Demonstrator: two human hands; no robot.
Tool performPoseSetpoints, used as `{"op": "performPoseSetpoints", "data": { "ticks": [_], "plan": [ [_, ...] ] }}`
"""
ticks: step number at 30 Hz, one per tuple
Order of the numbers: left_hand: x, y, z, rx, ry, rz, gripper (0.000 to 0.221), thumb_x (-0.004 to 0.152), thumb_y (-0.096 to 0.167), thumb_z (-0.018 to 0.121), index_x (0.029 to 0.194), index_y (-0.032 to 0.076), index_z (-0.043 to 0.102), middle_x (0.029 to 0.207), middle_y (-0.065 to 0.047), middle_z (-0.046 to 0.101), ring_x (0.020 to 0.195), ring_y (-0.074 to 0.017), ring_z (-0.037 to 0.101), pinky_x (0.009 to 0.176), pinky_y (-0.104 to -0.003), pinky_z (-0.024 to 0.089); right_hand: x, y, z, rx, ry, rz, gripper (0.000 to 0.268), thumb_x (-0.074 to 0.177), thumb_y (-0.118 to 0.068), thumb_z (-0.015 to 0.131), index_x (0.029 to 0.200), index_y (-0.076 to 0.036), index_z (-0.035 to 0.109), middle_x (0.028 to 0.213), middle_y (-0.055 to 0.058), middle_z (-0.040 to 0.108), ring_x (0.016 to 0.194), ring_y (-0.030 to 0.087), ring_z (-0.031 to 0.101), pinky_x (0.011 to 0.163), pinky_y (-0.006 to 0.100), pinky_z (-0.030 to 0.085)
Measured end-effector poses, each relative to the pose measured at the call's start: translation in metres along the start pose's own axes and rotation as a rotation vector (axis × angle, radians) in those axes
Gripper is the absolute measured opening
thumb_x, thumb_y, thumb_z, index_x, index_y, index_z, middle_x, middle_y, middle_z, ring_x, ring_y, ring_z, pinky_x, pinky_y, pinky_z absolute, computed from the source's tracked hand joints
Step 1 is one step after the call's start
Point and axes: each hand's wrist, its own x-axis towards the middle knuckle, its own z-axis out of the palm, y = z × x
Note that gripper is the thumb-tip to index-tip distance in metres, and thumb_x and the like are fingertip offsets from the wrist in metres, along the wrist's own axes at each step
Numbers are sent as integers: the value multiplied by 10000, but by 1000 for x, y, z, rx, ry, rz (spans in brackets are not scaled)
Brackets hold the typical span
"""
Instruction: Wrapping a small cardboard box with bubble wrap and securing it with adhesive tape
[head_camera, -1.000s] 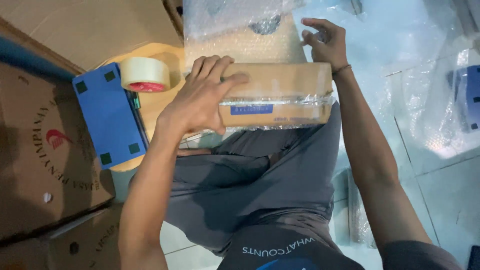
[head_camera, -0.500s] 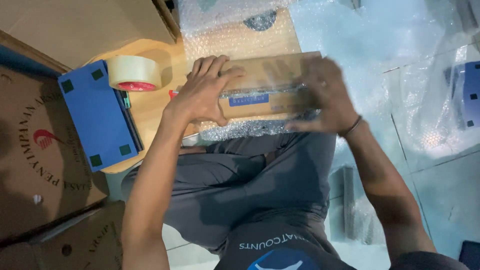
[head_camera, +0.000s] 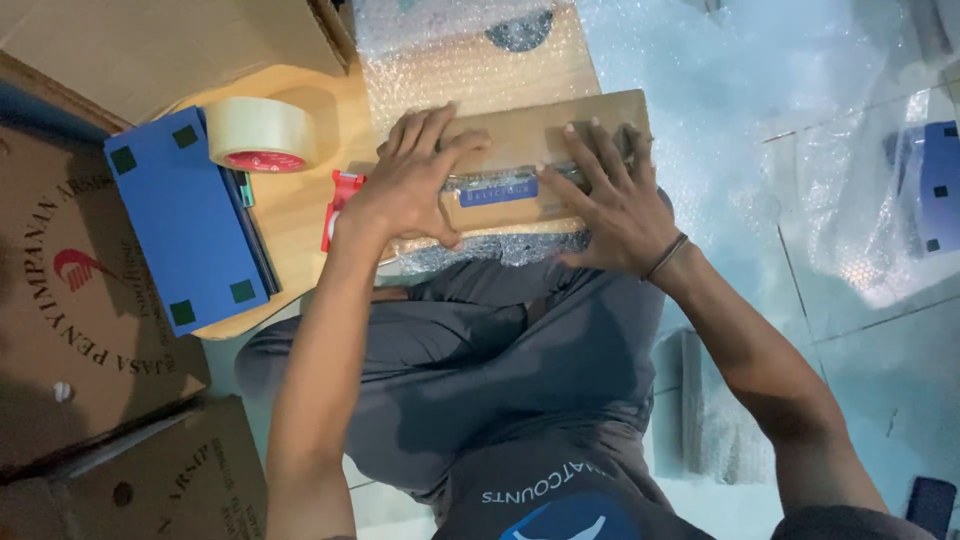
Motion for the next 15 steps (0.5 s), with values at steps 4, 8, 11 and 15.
{"op": "performPoseSetpoints", "data": {
  "ticks": [4,8,11,15],
  "plan": [
    [-18,28,-10,157,49,-53,1278,422,448,1006,1550,244,443,1639,-278,232,1535,-466,111,1267,-570,-6,-13,-2,10,-17,-63,16,1198,600,-483,850,1612,-419,213,1734,138,101,1593,436,29,1240,740,-32],
    [-47,83,-20,157,110,-12,943,675,476,930,1461,89,582,1500,-303,438,1459,-512,280,1210,-655,119,-12,-2,5,-3,-42,-29,1262,560,-420,915,1625,-346,241,1729,165,102,1565,486,100,1197,792,47],
    [-52,66,37,189,213,136,975,690,566,895,1470,98,544,1475,-233,465,1444,-433,316,1216,-616,175,-9,-2,9,12,24,1,1149,575,-454,909,1584,-361,369,1718,126,215,1576,444,157,1220,751,66],
    [-56,51,61,321,401,175,931,679,495,921,1439,94,563,1467,-212,459,1453,-392,307,1248,-602,149,-2,-2,11,30,41,-9,1068,612,-499,871,1566,-372,408,1725,111,233,1580,441,163,1213,758,60]
  ]
}}
